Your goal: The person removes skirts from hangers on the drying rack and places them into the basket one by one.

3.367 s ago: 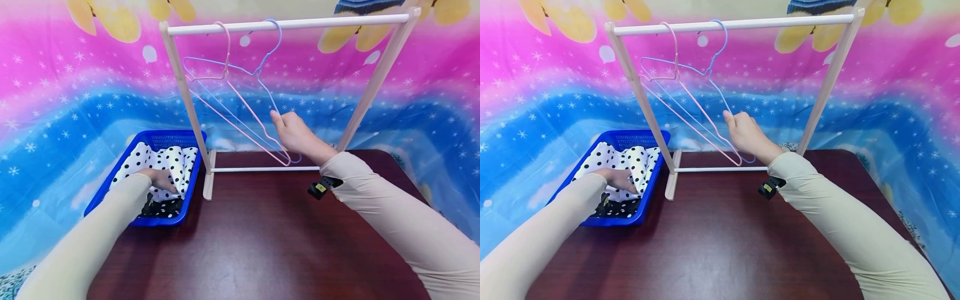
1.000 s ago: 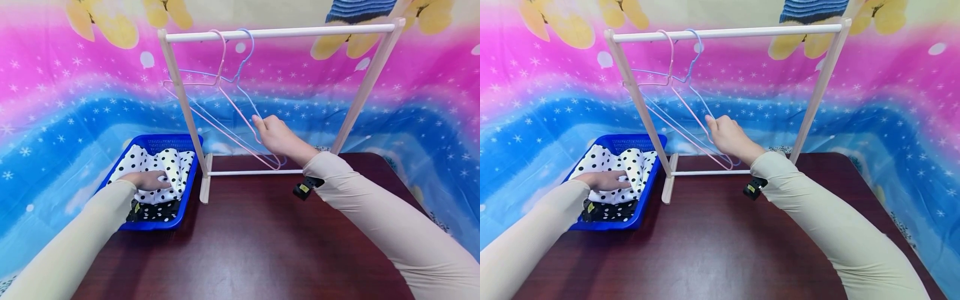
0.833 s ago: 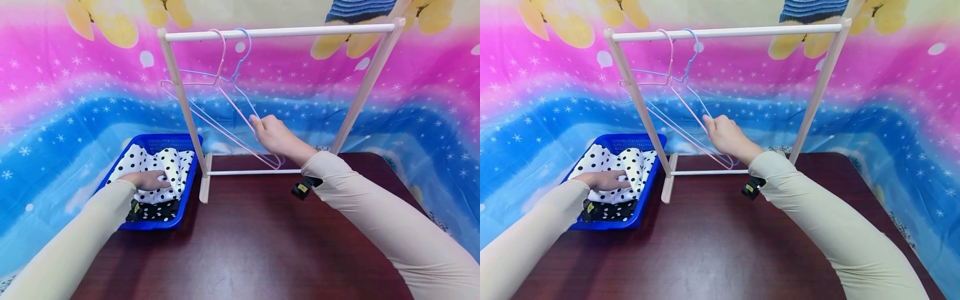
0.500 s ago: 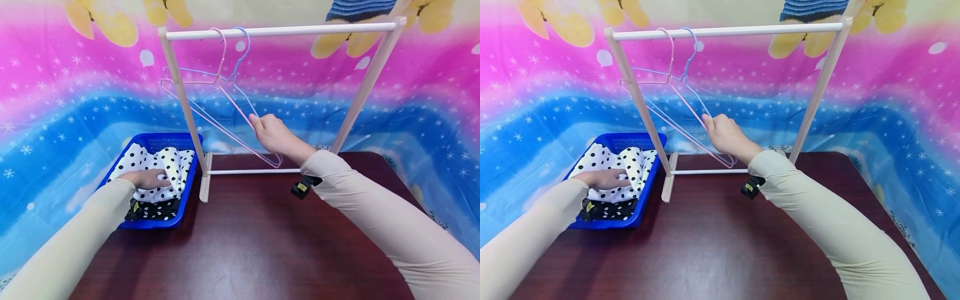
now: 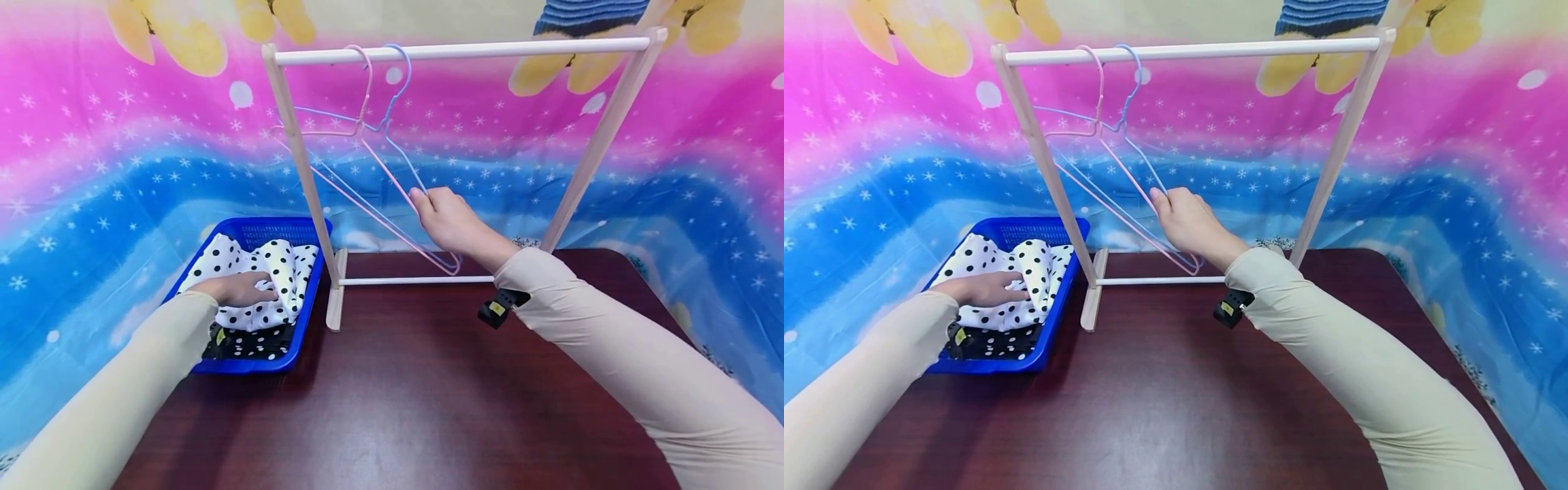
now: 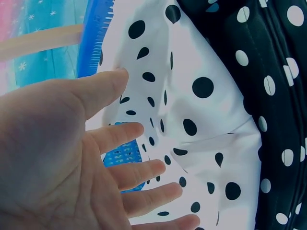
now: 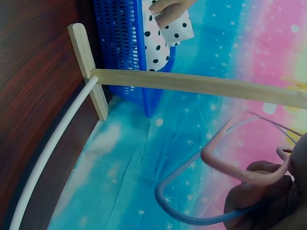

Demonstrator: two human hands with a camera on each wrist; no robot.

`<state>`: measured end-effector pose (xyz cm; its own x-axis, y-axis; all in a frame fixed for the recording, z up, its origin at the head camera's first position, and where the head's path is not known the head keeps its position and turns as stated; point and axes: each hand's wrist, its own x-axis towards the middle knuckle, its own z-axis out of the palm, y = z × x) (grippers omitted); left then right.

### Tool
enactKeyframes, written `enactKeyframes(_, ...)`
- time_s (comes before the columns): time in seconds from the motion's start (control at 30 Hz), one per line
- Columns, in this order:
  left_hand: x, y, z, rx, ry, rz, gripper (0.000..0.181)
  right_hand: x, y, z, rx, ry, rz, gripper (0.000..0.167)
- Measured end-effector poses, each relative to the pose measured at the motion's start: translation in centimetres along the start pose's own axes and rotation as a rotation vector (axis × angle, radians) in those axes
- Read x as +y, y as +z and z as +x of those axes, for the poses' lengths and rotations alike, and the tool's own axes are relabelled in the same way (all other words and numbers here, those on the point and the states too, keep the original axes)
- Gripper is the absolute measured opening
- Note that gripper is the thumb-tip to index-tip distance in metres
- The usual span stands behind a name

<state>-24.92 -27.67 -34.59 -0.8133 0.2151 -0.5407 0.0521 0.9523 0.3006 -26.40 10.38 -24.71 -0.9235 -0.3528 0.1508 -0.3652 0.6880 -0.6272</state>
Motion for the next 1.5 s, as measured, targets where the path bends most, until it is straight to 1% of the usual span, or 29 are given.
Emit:
enactKeyframes(0.17,0.0,-0.1,-0.3,0.013,-0.004,-0.002,0.076,0.0,-0.1,-0.1,0.005,-0.012,-0.001,0.051)
enactKeyframes(0.37,0.1,0.0,-0.4,0.025,-0.003,-0.009,0.075,-0.1,-0.1,-0.2,0.009,-0.009,-0.004,0.051)
enactKeyframes(0.53,0.1,-0.2,-0.8,0.037,0.002,0.001,0.076,0.0,-0.2,-0.3,0.005,-0.015,-0.009,0.052)
enactKeyframes(0.77,0.2,-0.6,-1.3,0.034,0.000,0.013,0.076,0.0,-0.3,-0.3,-0.013,-0.032,-0.002,0.052)
enactKeyframes(1.13,0.1,-1.0,-1.6,0.059,0.003,-0.002,0.073,-0.1,-0.3,-0.3,0.005,-0.007,-0.025,0.052)
enactKeyframes(1.33,0.3,-1.2,-1.8,0.095,0.011,0.025,0.072,-0.1,-0.5,-0.4,0.009,-0.003,-0.036,0.051)
enactKeyframes(1.5,0.6,-1.4,-2.0,0.125,0.018,0.054,0.071,0.0,-0.6,-0.4,-0.016,0.015,-0.006,0.051)
